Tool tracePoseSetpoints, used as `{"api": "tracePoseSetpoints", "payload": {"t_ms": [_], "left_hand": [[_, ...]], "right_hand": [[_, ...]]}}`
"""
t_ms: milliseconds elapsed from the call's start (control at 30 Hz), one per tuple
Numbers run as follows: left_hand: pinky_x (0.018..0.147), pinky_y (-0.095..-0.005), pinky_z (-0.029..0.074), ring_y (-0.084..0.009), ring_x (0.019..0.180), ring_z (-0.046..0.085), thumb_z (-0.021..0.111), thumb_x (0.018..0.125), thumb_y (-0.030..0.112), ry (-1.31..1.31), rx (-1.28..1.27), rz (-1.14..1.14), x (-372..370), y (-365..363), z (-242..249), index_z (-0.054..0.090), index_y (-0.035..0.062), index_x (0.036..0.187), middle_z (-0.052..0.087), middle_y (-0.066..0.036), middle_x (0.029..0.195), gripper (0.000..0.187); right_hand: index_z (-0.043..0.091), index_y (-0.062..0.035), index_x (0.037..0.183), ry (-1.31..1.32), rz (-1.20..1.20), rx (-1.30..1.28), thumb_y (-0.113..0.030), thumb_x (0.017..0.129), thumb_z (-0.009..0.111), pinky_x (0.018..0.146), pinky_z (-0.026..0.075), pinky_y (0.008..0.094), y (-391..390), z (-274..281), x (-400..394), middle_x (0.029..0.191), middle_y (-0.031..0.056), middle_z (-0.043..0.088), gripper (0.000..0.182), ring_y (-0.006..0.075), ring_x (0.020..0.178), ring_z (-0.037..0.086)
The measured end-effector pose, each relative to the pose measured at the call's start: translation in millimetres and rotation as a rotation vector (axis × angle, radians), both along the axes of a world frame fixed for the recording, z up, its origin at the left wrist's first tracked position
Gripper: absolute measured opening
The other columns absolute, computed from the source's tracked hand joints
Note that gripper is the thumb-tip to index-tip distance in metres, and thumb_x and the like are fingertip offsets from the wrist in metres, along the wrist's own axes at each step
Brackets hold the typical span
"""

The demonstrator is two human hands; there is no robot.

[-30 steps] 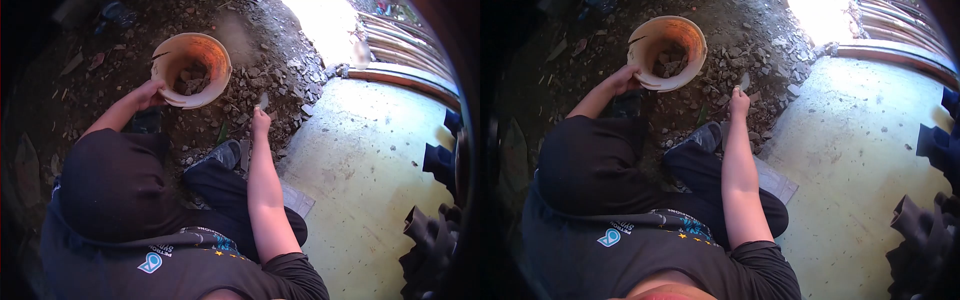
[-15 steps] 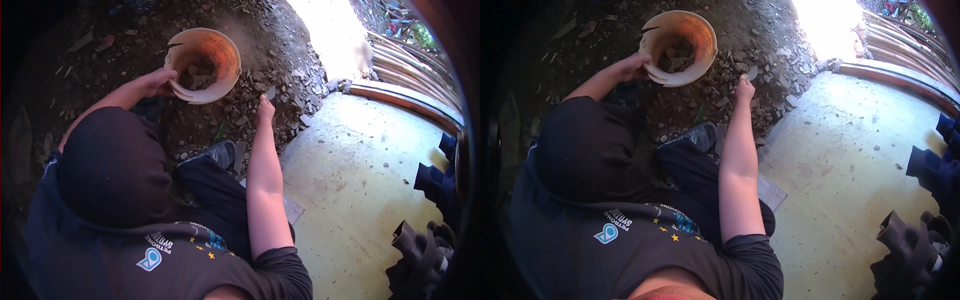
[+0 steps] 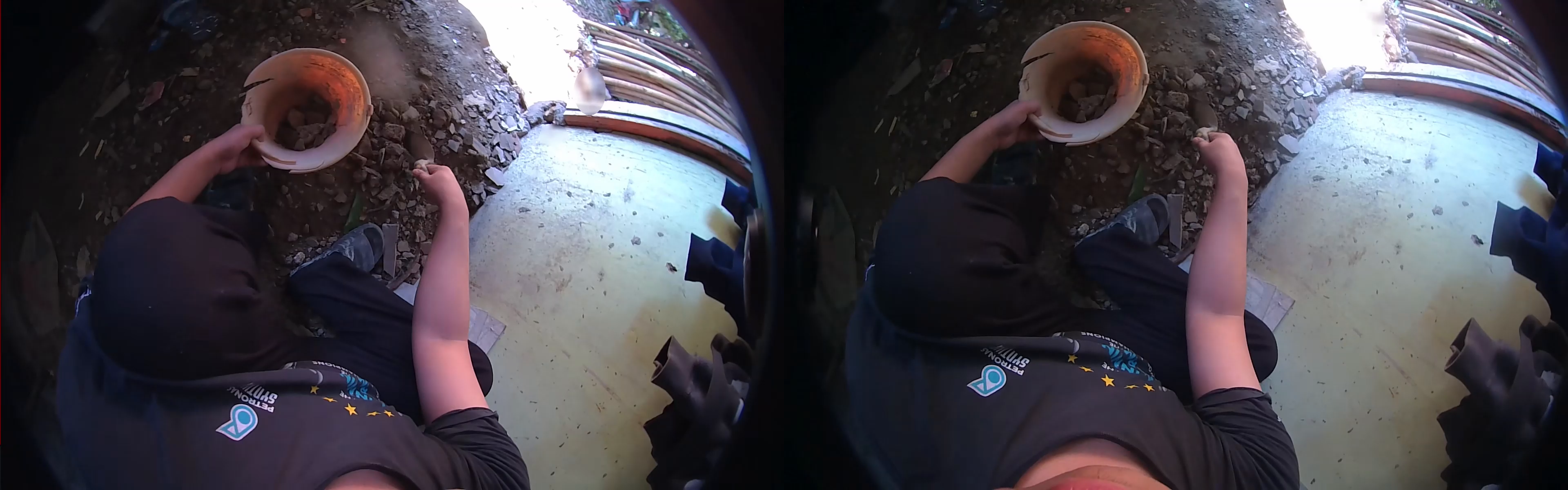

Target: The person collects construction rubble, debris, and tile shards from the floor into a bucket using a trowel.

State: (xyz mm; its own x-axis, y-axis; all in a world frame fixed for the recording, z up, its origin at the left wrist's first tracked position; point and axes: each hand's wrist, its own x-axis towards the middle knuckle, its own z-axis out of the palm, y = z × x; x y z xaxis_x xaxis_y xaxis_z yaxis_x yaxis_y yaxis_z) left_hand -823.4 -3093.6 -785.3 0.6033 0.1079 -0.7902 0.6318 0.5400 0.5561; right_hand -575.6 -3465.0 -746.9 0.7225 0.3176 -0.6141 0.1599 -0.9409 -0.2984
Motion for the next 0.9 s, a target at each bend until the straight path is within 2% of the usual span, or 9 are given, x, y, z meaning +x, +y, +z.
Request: {"api": "tracePoseSetpoints", "payload": {"t_ms": [267, 367, 500, 567, 600, 633, 700, 833, 900], "left_hand": [[0.074, -0.0349, 0.060, -0.0212, 0.088, 0.069, 0.055, 0.084, 0.017, -0.001, 0.012, 0.009, -1.1, 3.4, -7.0, 0.053, 0.0032, 0.121, 0.067, -0.011, 0.102, 0.040], [0.075, -0.0360, 0.060, -0.0226, 0.090, 0.070, 0.055, 0.084, 0.016, 0.020, 0.045, -0.008, 0.4, -0.1, 5.9, 0.053, 0.0024, 0.123, 0.067, -0.011, 0.104, 0.041], [0.082, -0.0400, 0.059, -0.0242, 0.092, 0.069, 0.055, 0.084, 0.017, 0.023, 0.045, -0.024, 0.8, 2.7, -0.7, 0.051, 0.0033, 0.122, 0.065, -0.011, 0.107, 0.040], [0.081, -0.0398, 0.059, -0.0240, 0.092, 0.069, 0.056, 0.084, 0.017, -0.009, 0.007, 0.009, -1.9, 2.3, -2.7, 0.051, 0.0035, 0.122, 0.065, -0.011, 0.107, 0.041], [0.081, -0.0398, 0.059, -0.0240, 0.092, 0.069, 0.056, 0.084, 0.017, -0.009, 0.029, 0.001, -1.4, 1.8, 2.6, 0.051, 0.0035, 0.122, 0.065, -0.011, 0.107, 0.041], [0.080, -0.0394, 0.059, -0.0243, 0.092, 0.069, 0.054, 0.084, 0.017, 0.014, 0.041, 0.002, -1.1, -0.5, 6.8, 0.052, 0.0022, 0.123, 0.066, -0.012, 0.108, 0.041], [0.079, -0.0389, 0.060, -0.0247, 0.092, 0.070, 0.053, 0.084, 0.016, 0.044, 0.061, -0.017, -3.3, 0.3, 5.5, 0.053, 0.0010, 0.123, 0.066, -0.013, 0.108, 0.042], [0.078, -0.0383, 0.060, -0.0244, 0.091, 0.070, 0.052, 0.085, 0.016, 0.029, 0.012, -0.028, -0.3, 3.9, -3.9, 0.054, 0.0008, 0.123, 0.066, -0.012, 0.107, 0.040], [0.080, -0.0373, 0.058, -0.0229, 0.091, 0.068, 0.052, 0.087, 0.016, 0.041, -0.012, -0.017, 1.5, 3.7, 0.2, 0.055, 0.0007, 0.118, 0.066, -0.011, 0.106, 0.035]], "right_hand": [[0.074, -0.0082, 0.112, 0.373, -0.329, -0.099, -0.041, 0.086, 0.075, 0.064, 0.045, 0.0329, -67.6, 52.7, -19.9, 0.079, -0.0008, 0.065, 0.041, 0.0108, 0.067, 0.052], [0.073, -0.0068, 0.115, 0.494, -0.517, 0.136, -0.040, 0.087, 0.074, 0.070, 0.047, 0.0323, -94.3, 23.3, -24.7, 0.090, 0.0020, 0.070, 0.043, 0.0112, 0.076, 0.057], [0.071, -0.0053, 0.118, 0.445, -0.648, 0.352, -0.038, 0.087, 0.075, 0.079, 0.048, 0.0316, -73.7, -23.6, -48.6, 0.104, 0.0052, 0.071, 0.045, 0.0127, 0.091, 0.061], [0.074, -0.0058, 0.110, 0.199, -0.686, 0.570, -0.032, 0.088, 0.075, 0.049, 0.036, 0.0276, -51.7, -45.7, -63.8, 0.071, -0.0030, 0.062, 0.035, 0.0078, 0.054, 0.049], [0.074, -0.0066, 0.109, 0.110, -0.568, 0.669, -0.032, 0.088, 0.074, 0.044, 0.035, 0.0273, -47.0, -68.9, -63.1, 0.069, -0.0018, 0.060, 0.033, 0.0079, 0.050, 0.048], [0.074, -0.0066, 0.109, 0.116, -0.578, 0.688, -0.032, 0.088, 0.074, 0.044, 0.035, 0.0273, -54.3, -85.1, -57.3, 0.069, -0.0018, 0.060, 0.033, 0.0079, 0.050, 0.048], [0.073, -0.0060, 0.110, 0.395, -0.712, 0.565, -0.032, 0.089, 0.073, 0.042, 0.036, 0.0288, -53.4, -61.3, -55.8, 0.071, 0.0005, 0.060, 0.033, 0.0090, 0.050, 0.048], [0.070, -0.0093, 0.117, 0.595, -0.701, 0.520, -0.034, 0.090, 0.071, 0.042, 0.037, 0.0297, -64.1, -49.7, -38.2, 0.076, 0.0010, 0.061, 0.037, 0.0106, 0.052, 0.049], [0.070, -0.0104, 0.116, 0.516, -0.526, 0.417, -0.038, 0.088, 0.072, 0.048, 0.040, 0.0320, -64.2, -35.9, -23.2, 0.081, 0.0010, 0.063, 0.039, 0.0138, 0.056, 0.049]]}}
